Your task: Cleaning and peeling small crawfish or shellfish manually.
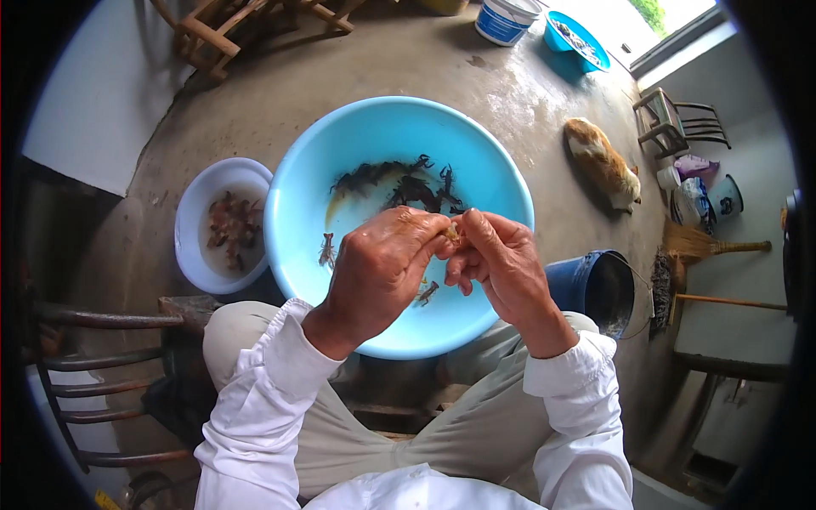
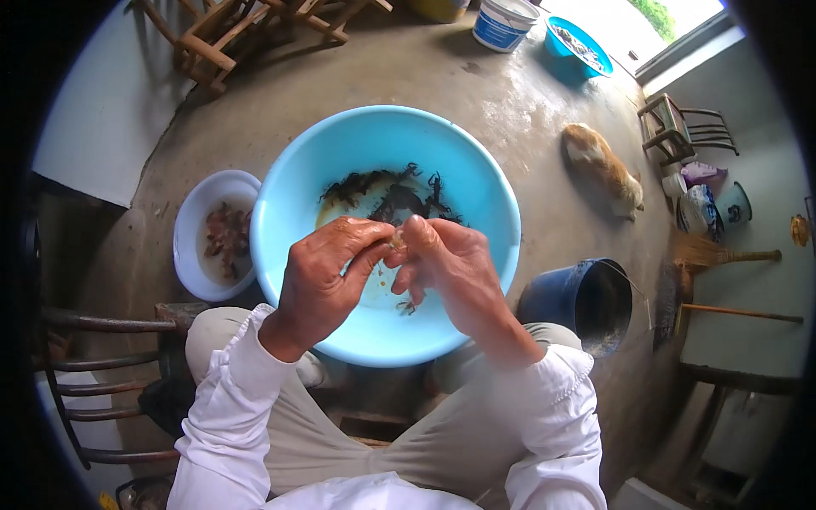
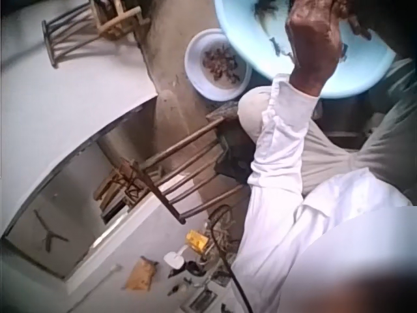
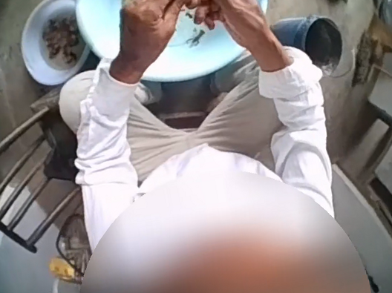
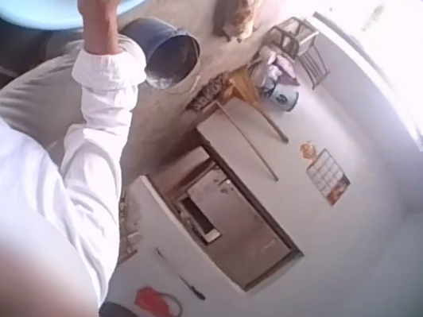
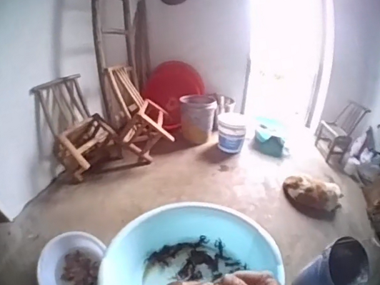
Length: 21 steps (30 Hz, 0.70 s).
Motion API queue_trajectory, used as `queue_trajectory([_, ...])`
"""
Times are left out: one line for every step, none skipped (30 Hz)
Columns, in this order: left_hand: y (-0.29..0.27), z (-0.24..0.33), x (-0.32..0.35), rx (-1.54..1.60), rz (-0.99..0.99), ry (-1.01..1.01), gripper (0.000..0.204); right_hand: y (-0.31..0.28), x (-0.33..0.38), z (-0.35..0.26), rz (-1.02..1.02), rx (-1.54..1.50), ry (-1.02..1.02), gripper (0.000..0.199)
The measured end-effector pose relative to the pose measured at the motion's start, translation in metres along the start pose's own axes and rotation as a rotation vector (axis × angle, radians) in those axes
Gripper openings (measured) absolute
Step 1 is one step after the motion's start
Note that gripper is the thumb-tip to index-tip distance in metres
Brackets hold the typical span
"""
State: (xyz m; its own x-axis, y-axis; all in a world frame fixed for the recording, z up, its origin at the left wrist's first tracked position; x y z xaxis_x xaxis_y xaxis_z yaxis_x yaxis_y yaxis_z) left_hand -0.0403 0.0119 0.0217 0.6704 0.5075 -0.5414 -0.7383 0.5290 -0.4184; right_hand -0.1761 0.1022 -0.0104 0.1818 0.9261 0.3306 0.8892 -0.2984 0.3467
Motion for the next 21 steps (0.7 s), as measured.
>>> queue_trajectory([0.000, -0.001, 0.001, 0.005, 0.000, -0.015, 0.017, 0.003, 0.000, -0.003, 0.013, 0.034, -0.029, 0.039])
queue_trajectory([-0.002, -0.001, 0.001, -0.003, 0.004, -0.019, 0.017, 0.004, -0.001, -0.006, 0.027, 0.067, -0.059, 0.042])
queue_trajectory([-0.003, -0.002, 0.000, -0.021, -0.004, -0.032, 0.017, 0.004, -0.001, -0.006, 0.029, 0.024, -0.069, 0.035])
queue_trajectory([-0.002, -0.003, -0.001, -0.040, -0.013, -0.044, 0.017, 0.004, -0.001, -0.005, 0.030, 0.027, -0.068, 0.035])
queue_trajectory([-0.002, -0.003, -0.001, -0.037, -0.013, -0.043, 0.017, 0.003, -0.001, -0.004, 0.037, 0.041, -0.099, 0.031])
queue_trajectory([-0.002, -0.006, 0.000, -0.015, -0.013, -0.087, 0.018, 0.003, -0.002, -0.004, 0.040, 0.052, -0.130, 0.028])
queue_trajectory([-0.003, -0.008, 0.001, 0.007, -0.014, -0.130, 0.019, 0.002, -0.002, -0.003, 0.039, 0.049, -0.131, 0.028])
queue_trajectory([-0.003, -0.006, 0.001, 0.005, -0.016, -0.130, 0.019, 0.000, -0.002, -0.006, 0.064, 0.160, -0.194, 0.023])
queue_trajectory([0.000, -0.009, 0.002, 0.136, -0.031, -0.223, 0.017, -0.002, 0.000, -0.009, 0.090, 0.272, -0.255, 0.018])
queue_trajectory([0.003, -0.012, 0.004, 0.268, -0.046, -0.317, 0.016, -0.003, 0.000, -0.008, 0.092, 0.270, -0.253, 0.018])
queue_trajectory([0.001, -0.011, 0.002, 0.267, -0.050, -0.319, 0.016, -0.002, 0.001, -0.011, 0.086, 0.325, -0.299, 0.015])
queue_trajectory([0.006, -0.017, 0.004, 0.513, -0.120, -0.496, 0.018, -0.003, 0.002, -0.013, 0.082, 0.383, -0.344, 0.013])
queue_trajectory([0.013, -0.022, 0.007, 0.759, -0.192, -0.673, 0.020, -0.004, 0.003, -0.013, 0.086, 0.381, -0.342, 0.013])
queue_trajectory([0.012, -0.026, 0.007, 0.762, -0.196, -0.676, 0.020, -0.003, 0.005, -0.015, 0.086, 0.409, -0.349, 0.011])
queue_trajectory([0.013, -0.029, 0.008, 0.761, -0.255, -0.686, 0.022, -0.002, 0.005, -0.016, 0.082, 0.434, -0.360, 0.010])
queue_trajectory([0.013, -0.032, 0.009, 0.760, -0.314, -0.695, 0.025, -0.004, 0.005, -0.015, 0.082, 0.431, -0.360, 0.010])
queue_trajectory([0.014, -0.033, 0.011, 0.803, -0.337, -0.708, 0.025, -0.004, 0.006, -0.016, 0.059, 0.539, -0.412, 0.011])
queue_trajectory([0.014, -0.032, 0.011, 0.802, -0.340, -0.709, 0.025, -0.003, 0.006, -0.018, 0.036, 0.648, -0.463, 0.012])
queue_trajectory([0.017, -0.030, 0.011, 0.828, -0.373, -0.728, 0.024, -0.004, 0.006, -0.019, 0.038, 0.646, -0.462, 0.012])
queue_trajectory([0.019, -0.028, 0.011, 0.855, -0.406, -0.747, 0.023, -0.004, 0.007, -0.021, 0.036, 0.672, -0.490, 0.012])
queue_trajectory([0.019, -0.027, 0.012, 0.854, -0.409, -0.748, 0.023, -0.003, 0.008, -0.024, 0.034, 0.698, -0.519, 0.013])
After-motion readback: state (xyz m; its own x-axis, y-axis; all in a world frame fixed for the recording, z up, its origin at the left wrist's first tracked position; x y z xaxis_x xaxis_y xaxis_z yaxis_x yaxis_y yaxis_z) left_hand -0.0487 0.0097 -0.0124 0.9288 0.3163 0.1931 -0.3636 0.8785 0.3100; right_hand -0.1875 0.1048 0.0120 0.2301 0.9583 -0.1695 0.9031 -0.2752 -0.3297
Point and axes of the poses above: each hand's wrist, its own x-axis away from the middle knuckle, its own y-axis out of the palm, z = x × y, the point moved 5 cm from there along -x, towards the middle knuckle, and after that the axes turned 3 degrees about -z, right-handed, at the moved point
